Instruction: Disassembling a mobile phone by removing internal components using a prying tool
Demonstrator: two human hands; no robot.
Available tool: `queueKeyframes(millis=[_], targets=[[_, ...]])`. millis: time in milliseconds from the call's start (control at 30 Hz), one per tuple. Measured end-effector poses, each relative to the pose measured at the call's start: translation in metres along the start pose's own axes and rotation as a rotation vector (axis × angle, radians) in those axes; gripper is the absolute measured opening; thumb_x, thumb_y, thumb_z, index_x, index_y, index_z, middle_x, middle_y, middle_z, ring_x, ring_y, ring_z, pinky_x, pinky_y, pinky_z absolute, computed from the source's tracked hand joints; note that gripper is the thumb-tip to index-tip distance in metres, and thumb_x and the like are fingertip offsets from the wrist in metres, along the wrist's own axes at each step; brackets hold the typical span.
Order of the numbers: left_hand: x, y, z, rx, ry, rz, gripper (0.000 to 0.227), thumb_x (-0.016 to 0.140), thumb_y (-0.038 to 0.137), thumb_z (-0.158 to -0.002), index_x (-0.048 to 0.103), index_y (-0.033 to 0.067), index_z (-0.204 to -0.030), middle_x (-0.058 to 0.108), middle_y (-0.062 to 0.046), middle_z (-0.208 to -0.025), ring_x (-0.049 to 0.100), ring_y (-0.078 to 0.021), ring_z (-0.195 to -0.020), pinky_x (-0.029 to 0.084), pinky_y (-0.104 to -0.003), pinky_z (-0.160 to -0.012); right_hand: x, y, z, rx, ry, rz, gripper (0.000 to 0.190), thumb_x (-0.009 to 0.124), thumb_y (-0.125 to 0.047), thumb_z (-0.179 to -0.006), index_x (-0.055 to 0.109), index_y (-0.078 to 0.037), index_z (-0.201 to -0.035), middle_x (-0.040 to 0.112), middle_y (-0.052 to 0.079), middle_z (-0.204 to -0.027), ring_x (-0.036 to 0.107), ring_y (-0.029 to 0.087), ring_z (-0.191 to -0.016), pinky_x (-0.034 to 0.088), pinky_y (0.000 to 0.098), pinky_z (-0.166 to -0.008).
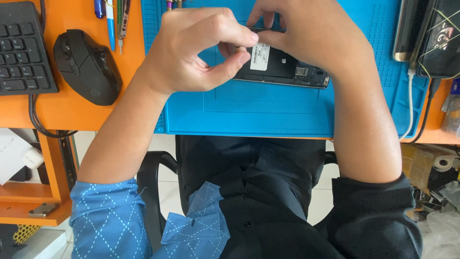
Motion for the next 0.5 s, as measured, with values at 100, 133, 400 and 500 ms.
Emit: queueKeyframes(millis=[100,133,400,500], targets=[[-0.004,-0.003,-0.014,-0.012,-0.028,0.185,0.018,0.086,-0.005,-0.109,0.071,-0.004,-0.119,0.073,-0.02,-0.113,0.068,-0.0356,-0.104,0.059,-0.046,-0.091,-0.005,-0.005,-0.003,-0.039,0.024,-0.017,0.012,0.084,-0.013,-0.108,0.079,-0.002,-0.111,0.071,0.015,-0.097,0.064,0.031,-0.082,0.046,0.0418,-0.063],[-0.005,0.0,-0.014,-0.003,-0.031,0.176,0.018,0.086,-0.005,-0.109,0.071,-0.004,-0.119,0.073,-0.02,-0.113,0.068,-0.0356,-0.104,0.059,-0.046,-0.091,-0.008,-0.008,-0.005,-0.044,0.033,-0.009,0.012,0.084,-0.013,-0.108,0.079,-0.002,-0.111,0.071,0.015,-0.097,0.064,0.031,-0.082,0.046,0.0418,-0.063],[0.0,-0.016,-0.006,-0.248,-0.047,0.42,0.021,0.082,0.008,-0.106,0.068,0.0124,-0.121,0.064,-0.009,-0.116,0.065,-0.0257,-0.113,0.058,-0.04,-0.099,-0.005,-0.004,-0.01,0.074,-0.034,-0.092,0.011,0.083,-0.01,-0.096,0.078,-0.009,-0.106,0.067,0.012,-0.098,0.06,0.03,-0.075,0.045,0.0459,-0.062],[-0.005,-0.009,-0.011,-0.235,-0.061,0.425,0.012,0.072,0.004,-0.11,0.069,0.0059,-0.121,0.071,-0.009,-0.112,0.068,-0.0268,-0.11,0.059,-0.04,-0.102,-0.008,-0.008,-0.011,0.091,-0.038,-0.118,0.009,0.084,-0.011,-0.095,0.08,-0.011,-0.103,0.066,0.01,-0.095,0.059,0.027,-0.071,0.043,0.0439,-0.062]])
Point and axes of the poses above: each hand's wrist, its own z-axis away from the middle knuckle, its own x-axis out of the palm, y = z × x, the point moved 7 cm from there along -z, towards the middle knuckle
